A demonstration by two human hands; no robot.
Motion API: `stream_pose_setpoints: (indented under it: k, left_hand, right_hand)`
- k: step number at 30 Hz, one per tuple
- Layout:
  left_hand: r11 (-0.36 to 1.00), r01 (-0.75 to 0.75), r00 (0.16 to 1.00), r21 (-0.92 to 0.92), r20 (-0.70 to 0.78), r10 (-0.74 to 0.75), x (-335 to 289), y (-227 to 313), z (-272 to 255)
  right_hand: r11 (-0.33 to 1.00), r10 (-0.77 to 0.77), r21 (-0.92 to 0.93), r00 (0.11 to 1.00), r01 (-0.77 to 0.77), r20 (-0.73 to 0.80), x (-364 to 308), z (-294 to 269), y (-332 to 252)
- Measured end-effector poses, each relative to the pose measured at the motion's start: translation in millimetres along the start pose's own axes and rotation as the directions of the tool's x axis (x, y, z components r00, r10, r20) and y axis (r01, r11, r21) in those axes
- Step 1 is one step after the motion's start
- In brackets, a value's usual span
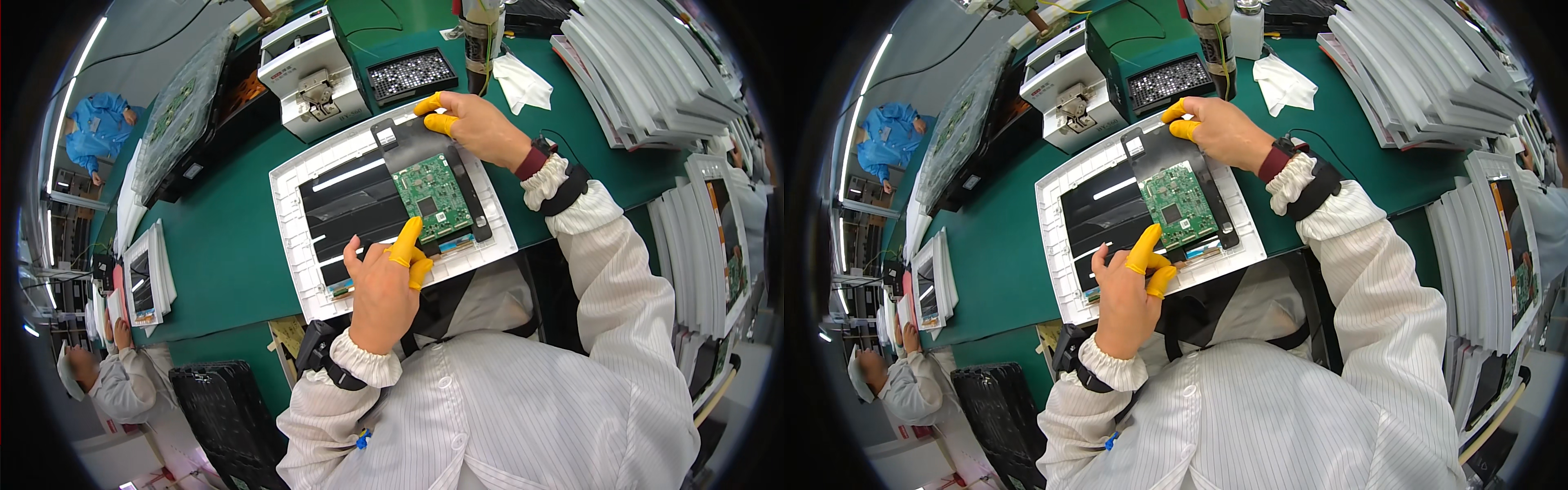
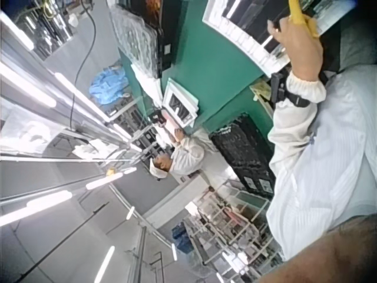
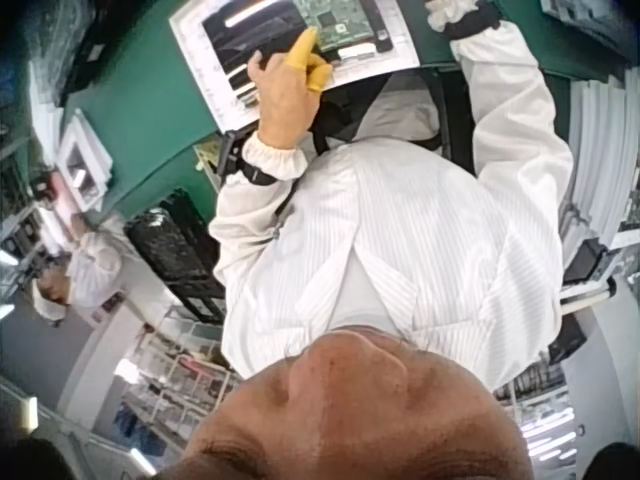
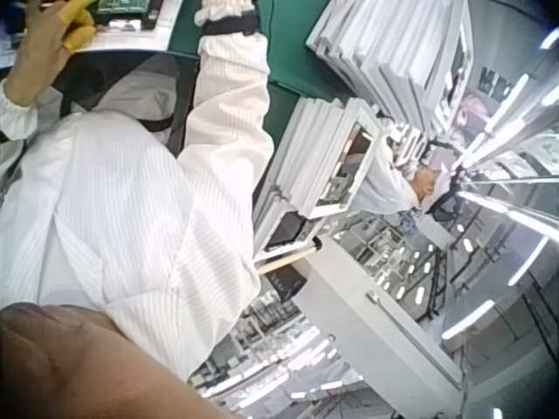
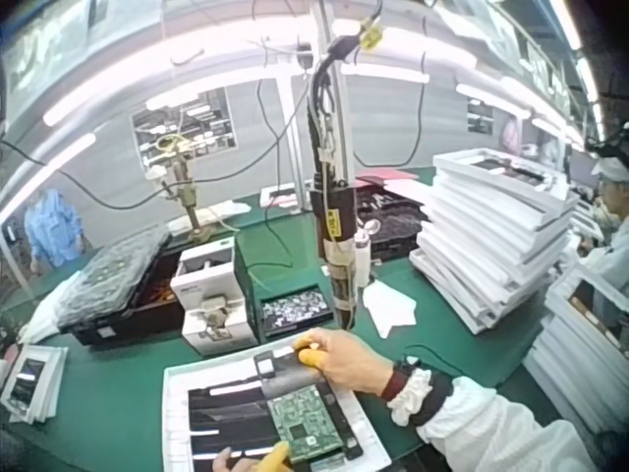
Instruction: Assembling the internal circuit boards and wiring for flat-panel display units in a factory setting.
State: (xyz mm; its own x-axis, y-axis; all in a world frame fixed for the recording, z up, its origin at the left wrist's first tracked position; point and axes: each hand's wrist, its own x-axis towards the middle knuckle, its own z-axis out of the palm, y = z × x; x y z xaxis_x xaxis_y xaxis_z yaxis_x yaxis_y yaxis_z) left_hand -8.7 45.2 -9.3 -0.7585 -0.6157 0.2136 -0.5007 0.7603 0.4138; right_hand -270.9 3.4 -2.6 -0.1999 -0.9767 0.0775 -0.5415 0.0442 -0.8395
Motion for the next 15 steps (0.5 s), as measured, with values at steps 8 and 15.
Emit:
stream_pose_setpoints:
  k: [8, 15]
  left_hand:
    - [0.999, -0.001, 1.0, 0.051, -0.017, 0.002, -3.5, -0.3, 6.2]
    - [0.999, 0.004, 0.998, 0.046, -0.061, -0.001, -3.3, 0.3, 5.0]
  right_hand:
    - [1.0, -0.005, 0.03, 1.0, 0.005, -0.005, -0.3, 5.0, 5.0]
    - [1.0, -0.025, 0.009, 0.999, 0.025, 0.042, -3.9, 5.7, 4.6]
